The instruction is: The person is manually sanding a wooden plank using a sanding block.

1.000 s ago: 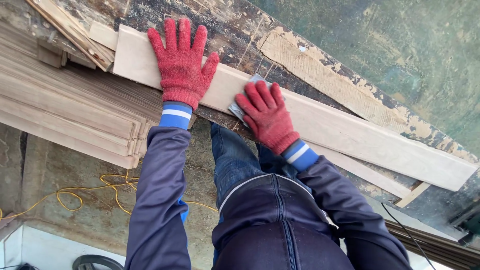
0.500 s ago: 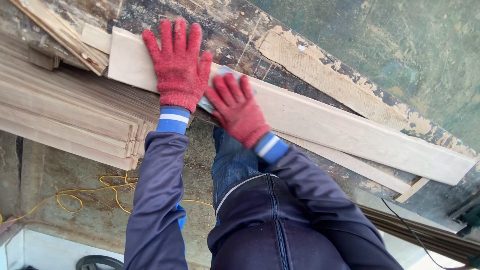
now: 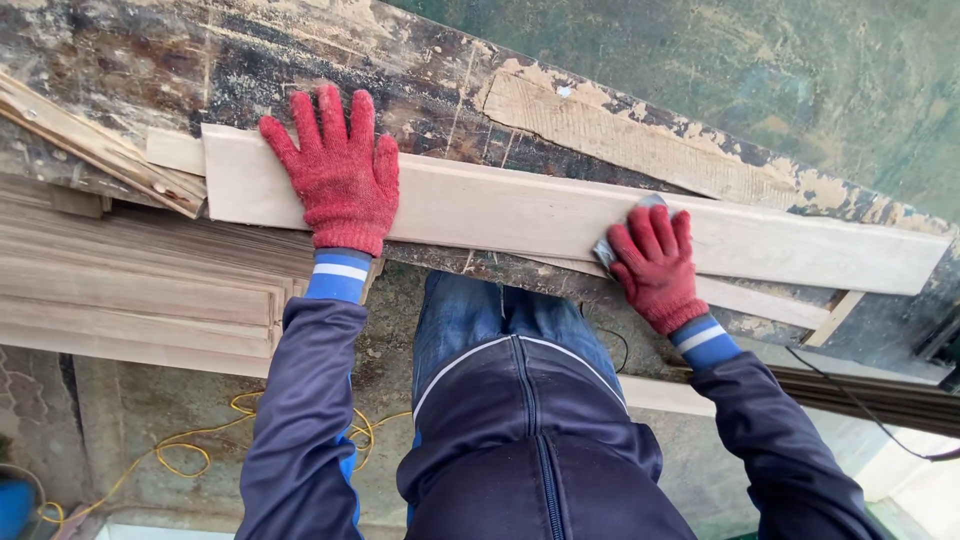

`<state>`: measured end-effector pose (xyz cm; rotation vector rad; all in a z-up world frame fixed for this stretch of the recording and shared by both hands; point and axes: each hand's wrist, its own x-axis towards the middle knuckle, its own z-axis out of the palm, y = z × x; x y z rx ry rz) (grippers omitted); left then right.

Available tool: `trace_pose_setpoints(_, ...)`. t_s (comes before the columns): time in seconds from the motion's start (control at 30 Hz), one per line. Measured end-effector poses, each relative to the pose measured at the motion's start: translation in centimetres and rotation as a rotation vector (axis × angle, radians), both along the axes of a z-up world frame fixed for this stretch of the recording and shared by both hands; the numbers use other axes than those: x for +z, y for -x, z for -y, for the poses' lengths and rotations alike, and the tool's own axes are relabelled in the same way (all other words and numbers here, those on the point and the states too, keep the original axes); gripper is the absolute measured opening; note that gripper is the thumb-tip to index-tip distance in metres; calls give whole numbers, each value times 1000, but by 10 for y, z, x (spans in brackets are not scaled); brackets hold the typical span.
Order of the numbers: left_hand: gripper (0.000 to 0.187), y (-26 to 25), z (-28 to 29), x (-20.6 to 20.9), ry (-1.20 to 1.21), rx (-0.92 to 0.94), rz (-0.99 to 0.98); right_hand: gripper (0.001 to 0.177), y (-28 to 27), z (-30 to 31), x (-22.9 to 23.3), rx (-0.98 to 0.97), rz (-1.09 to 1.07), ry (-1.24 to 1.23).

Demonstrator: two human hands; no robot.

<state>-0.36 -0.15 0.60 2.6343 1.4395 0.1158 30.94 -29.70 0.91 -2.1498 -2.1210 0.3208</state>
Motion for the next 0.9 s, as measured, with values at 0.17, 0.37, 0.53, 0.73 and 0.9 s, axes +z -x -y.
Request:
trace_pose_setpoints(0.17,51,1,-1,3,-44,-56,46,66,94,-68,-33,117,62,-84)
trace_pose_setpoints(0.37,58,8,-2,-14,-103,-76,-48,50,137,-116,-40,181,-90,-326)
trace_pose_setpoints(0.53,55,17,-2,-25,-132,-116,41,68,27,-22,-30,202,-99,-91)
trace_pose_setpoints(0.73,73,-23,13,-15,38,-14,-135,63,-109,110,-25,-64,34,11)
trace_pose_setpoints(0.9,80,-164,101,15,170,139,-423,59,-133,134,-24,-41,27,-59)
